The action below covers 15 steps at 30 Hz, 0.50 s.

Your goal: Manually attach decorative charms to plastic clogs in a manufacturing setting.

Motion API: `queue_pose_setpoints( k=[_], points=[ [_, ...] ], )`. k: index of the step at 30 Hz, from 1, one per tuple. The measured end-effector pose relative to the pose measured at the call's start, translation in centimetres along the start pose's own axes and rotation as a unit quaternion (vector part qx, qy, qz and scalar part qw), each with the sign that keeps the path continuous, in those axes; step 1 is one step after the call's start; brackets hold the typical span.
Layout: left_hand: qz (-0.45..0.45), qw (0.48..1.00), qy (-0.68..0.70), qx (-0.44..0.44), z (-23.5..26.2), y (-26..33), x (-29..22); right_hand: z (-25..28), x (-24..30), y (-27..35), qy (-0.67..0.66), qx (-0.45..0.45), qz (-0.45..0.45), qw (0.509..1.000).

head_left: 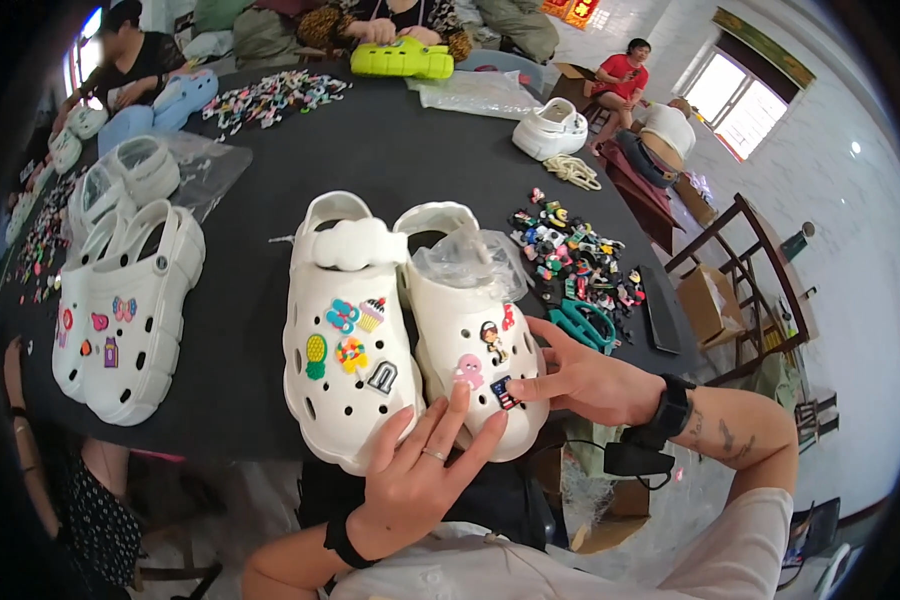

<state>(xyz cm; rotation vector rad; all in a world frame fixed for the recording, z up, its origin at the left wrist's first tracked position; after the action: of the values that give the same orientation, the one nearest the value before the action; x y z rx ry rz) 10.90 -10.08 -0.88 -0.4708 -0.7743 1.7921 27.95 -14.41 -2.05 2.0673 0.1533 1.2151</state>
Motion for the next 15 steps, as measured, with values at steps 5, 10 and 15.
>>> queue_pose_setpoints(
  k=[5, 10, 15],
  points=[
    [-0.009, 1.0, -0.001, 0.016, 0.0, -0.1, -0.4, 1.0, 0.0, -1.1, 0.043, 0.048, -0.045, 0.997],
    [-0.018, 1.0, -0.009, 0.021, -0.3, 0.0, -0.5, -0.2, 0.8, -0.8, 0.084, 0.041, -0.067, 0.993],
    [-0.023, 1.0, -0.011, 0.009, -0.4, 0.2, -0.4, -1.1, 0.8, -0.7, 0.063, 0.035, -0.038, 0.997]
  ],
)
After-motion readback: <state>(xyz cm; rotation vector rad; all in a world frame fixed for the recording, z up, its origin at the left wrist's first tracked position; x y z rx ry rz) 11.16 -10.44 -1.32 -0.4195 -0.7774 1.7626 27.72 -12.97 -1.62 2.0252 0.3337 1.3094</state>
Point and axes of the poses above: each hand's wrist, its own y-axis away from the middle knuckle, its own z-axis out of the back of the hand, x = y × z, the point moved 8 cm from there along -y, towards the middle knuckle, and after that the axes turned 15 degrees about -y, right-handed, at the moved point
